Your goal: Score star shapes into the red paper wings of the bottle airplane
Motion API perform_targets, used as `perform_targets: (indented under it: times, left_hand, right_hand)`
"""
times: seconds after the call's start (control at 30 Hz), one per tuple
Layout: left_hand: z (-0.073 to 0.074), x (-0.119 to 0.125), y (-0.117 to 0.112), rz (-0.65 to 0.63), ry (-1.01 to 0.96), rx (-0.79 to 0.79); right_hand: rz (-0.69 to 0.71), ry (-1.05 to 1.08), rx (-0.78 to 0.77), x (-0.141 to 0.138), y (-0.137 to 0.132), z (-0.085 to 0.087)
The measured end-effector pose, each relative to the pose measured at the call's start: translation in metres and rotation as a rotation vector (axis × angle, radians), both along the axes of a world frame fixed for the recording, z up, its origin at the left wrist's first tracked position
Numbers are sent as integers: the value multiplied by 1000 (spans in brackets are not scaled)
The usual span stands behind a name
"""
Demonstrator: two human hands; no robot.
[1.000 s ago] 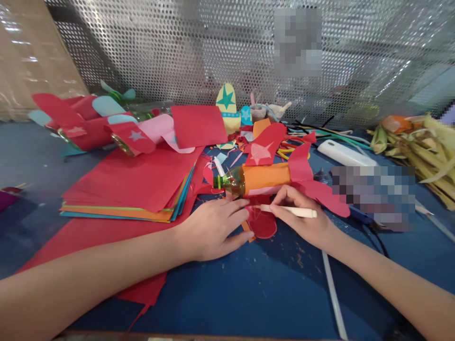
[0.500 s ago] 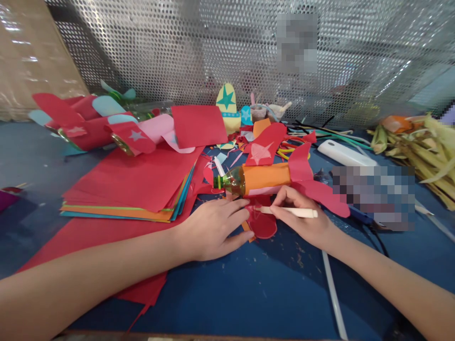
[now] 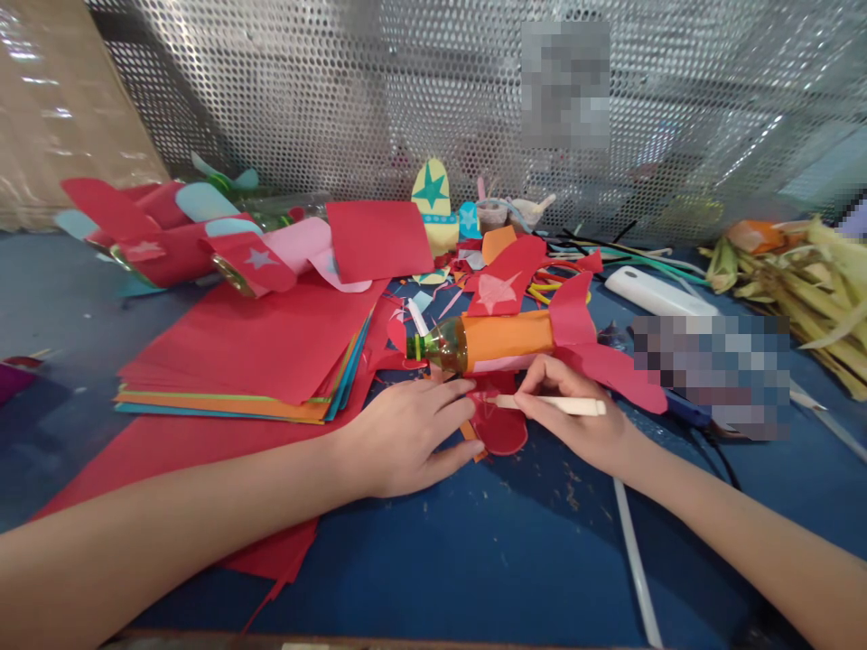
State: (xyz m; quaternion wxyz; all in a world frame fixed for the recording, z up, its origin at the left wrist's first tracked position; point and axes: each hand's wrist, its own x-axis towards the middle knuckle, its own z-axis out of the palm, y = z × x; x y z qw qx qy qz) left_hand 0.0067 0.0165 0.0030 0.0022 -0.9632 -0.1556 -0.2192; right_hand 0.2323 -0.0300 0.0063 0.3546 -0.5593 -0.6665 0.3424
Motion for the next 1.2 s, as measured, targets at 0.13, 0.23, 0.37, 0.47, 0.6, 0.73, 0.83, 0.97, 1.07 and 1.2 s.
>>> perform_targets:
  times: [0.13, 0.23, 0.37, 0.47, 0.6, 0.73, 0.83, 0.97, 1.07, 1.2]
  left_hand:
    - [0, 0, 0, 1, 0, 2]
    - [0, 0, 0, 0, -3, 6]
    - [-1, 0, 0, -6, -5, 9]
    - [-1, 0, 0, -9, -2, 7]
    - [-1, 0, 0, -2, 0, 6]
    - [-1, 0, 0, -3, -3, 6]
    - [-1, 1, 0, -2, -2, 4]
    - [-1, 1, 0, -3, -4, 3]
    - [-1, 0, 0, -1, -1, 0]
    - [0, 0, 0, 0, 3, -5]
  right_hand:
    - [-9, 11, 1, -1, 0, 0]
    - [2, 7, 3, 0, -1, 0]
    - [5, 26, 1, 1, -1, -1]
    - [2, 18, -5, 1, 0, -2]
    - [8, 13, 13, 1, 0, -2]
    - [2, 7, -6, 1, -1, -3]
    - [-12, -10, -1, 1, -2, -2]
    - [-4, -51, 6, 1, -2, 0]
    - [-7, -25, 20, 1, -2, -1]
    - [9, 19, 8, 1, -1, -3]
